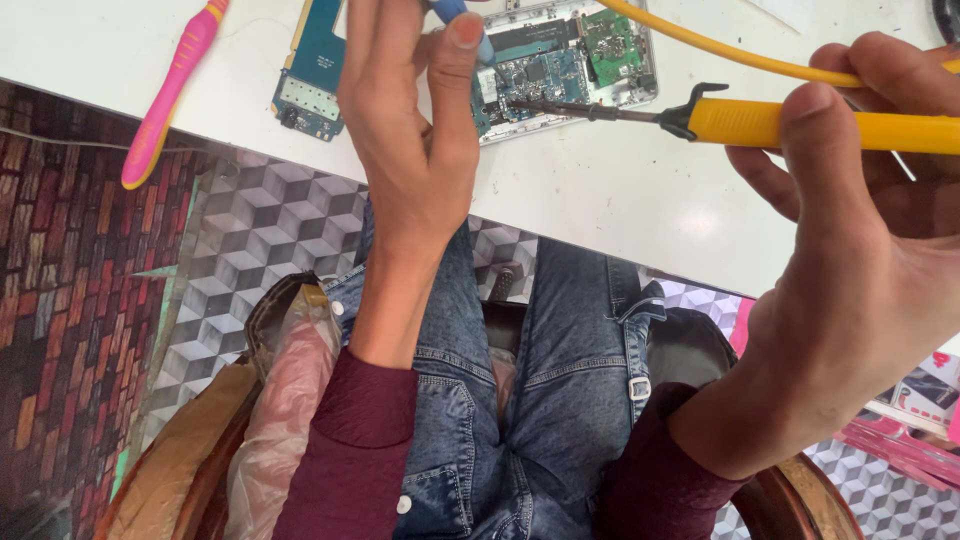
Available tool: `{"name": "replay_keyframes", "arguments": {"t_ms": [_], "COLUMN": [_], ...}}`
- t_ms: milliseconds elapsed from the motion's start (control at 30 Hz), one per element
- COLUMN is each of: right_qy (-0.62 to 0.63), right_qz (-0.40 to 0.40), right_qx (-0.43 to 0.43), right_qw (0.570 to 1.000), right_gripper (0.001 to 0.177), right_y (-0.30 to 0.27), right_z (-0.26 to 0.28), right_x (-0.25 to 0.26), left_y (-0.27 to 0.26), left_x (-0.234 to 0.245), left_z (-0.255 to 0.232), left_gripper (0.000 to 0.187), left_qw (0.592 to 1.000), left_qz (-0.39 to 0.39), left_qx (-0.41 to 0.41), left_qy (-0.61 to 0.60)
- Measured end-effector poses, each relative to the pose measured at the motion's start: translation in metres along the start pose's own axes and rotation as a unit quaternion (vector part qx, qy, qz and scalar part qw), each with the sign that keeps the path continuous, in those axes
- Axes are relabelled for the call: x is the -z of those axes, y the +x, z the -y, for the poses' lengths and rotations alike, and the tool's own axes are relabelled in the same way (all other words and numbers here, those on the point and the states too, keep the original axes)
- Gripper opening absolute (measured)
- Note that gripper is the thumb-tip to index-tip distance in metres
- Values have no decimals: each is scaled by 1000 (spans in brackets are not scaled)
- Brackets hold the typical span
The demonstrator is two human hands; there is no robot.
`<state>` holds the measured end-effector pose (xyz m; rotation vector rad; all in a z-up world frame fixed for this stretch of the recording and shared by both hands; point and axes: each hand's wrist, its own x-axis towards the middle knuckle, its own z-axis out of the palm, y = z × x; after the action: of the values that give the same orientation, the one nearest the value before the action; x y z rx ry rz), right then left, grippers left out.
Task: The person uses a soldering iron and a small tool to work on a circuit board. They apply heat to specific points on the board while manipulating components with the other hand.
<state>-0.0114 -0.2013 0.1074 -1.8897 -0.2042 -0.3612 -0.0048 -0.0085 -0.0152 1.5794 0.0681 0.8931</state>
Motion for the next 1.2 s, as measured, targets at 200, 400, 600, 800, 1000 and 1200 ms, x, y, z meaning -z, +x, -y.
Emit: {"name": "replay_keyframes", "arguments": {"t_ms": [200,400,600,800,1000,1200], "right_qy": [-8,-29,-34,-67,-200,-266], "right_qz": [10,19,36,86,328,417], "right_qx": [6,17,17,-19,202,356], "right_qw": [1000,999,999,994,901,793], "right_gripper": [24,23,24,32,123,154], "right_y": [0,0,-6,7,44,50], "right_z": [-2,-4,0,3,24,23], "right_x": [2,4,6,13,31,38], "left_y": [6,6,0,-2,-5,-6], "left_x": [3,2,1,1,0,0], "left_z": [-6,-3,8,13,11,9], "left_gripper": [32,34,32,30,27,27], "left_qw": [998,997,997,998,998,998], "left_qz": [29,45,40,32,25,18], "left_qx": [-44,17,12,7,0,-6], "left_qy": [40,59,58,59,59,56]}}
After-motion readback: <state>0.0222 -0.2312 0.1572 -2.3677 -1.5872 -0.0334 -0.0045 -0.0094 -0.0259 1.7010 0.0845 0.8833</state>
